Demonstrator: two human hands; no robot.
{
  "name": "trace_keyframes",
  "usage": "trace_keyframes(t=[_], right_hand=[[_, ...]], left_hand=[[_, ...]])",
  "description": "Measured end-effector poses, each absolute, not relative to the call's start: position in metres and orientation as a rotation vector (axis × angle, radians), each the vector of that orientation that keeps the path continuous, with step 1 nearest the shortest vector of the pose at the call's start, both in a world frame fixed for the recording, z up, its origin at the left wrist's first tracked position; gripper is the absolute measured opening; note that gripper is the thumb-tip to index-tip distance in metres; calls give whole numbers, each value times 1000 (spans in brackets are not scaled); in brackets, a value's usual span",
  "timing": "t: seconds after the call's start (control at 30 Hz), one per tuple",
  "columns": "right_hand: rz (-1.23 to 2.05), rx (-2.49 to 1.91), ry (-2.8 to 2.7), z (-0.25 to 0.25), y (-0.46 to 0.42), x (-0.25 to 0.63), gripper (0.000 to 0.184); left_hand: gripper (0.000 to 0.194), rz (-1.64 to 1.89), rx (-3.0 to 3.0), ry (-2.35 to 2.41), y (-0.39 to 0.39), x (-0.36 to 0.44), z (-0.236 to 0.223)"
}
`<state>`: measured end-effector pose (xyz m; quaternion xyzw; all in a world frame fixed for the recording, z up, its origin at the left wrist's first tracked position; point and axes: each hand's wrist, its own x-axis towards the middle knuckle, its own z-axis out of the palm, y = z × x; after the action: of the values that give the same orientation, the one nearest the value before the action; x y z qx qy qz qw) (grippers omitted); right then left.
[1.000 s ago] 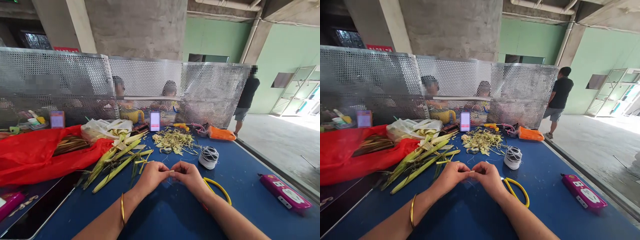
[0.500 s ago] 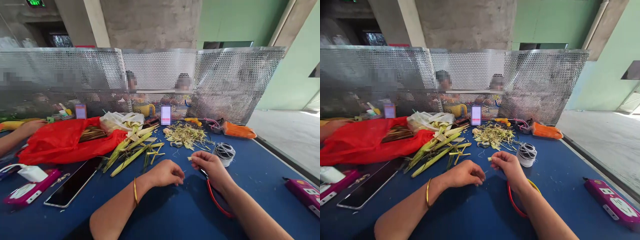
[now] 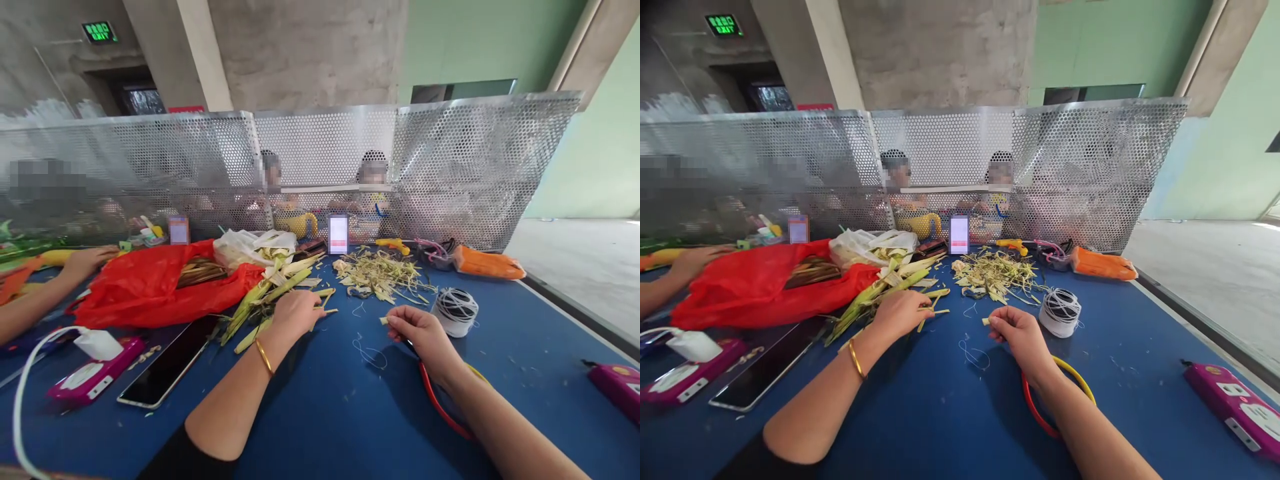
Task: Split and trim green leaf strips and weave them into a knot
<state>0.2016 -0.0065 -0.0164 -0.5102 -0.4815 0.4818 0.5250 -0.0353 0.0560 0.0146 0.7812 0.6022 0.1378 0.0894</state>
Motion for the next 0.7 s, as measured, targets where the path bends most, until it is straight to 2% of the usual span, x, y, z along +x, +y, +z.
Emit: trace_keyframes(t=[0.17, 0.27, 0.37, 0.6, 0.7], right_hand=[[1111, -1164, -1186, -16, -11, 199, 40], [1088, -1138, -1188, -10, -11, 196, 35], [1094, -1110, -1224, 4, -5, 189, 32], [940, -1075, -1413, 17, 17, 171, 30], [937, -1102, -1470, 10, 18, 176, 27]], left_hand=[[20, 618, 2152, 1631, 57, -32, 15], [20, 906, 1610, 1265, 50, -24, 20], [22, 987, 1313, 1099, 40, -12, 20], [21, 886, 1303, 922, 26, -1, 14], [31, 760, 1251, 881, 25, -1, 11]])
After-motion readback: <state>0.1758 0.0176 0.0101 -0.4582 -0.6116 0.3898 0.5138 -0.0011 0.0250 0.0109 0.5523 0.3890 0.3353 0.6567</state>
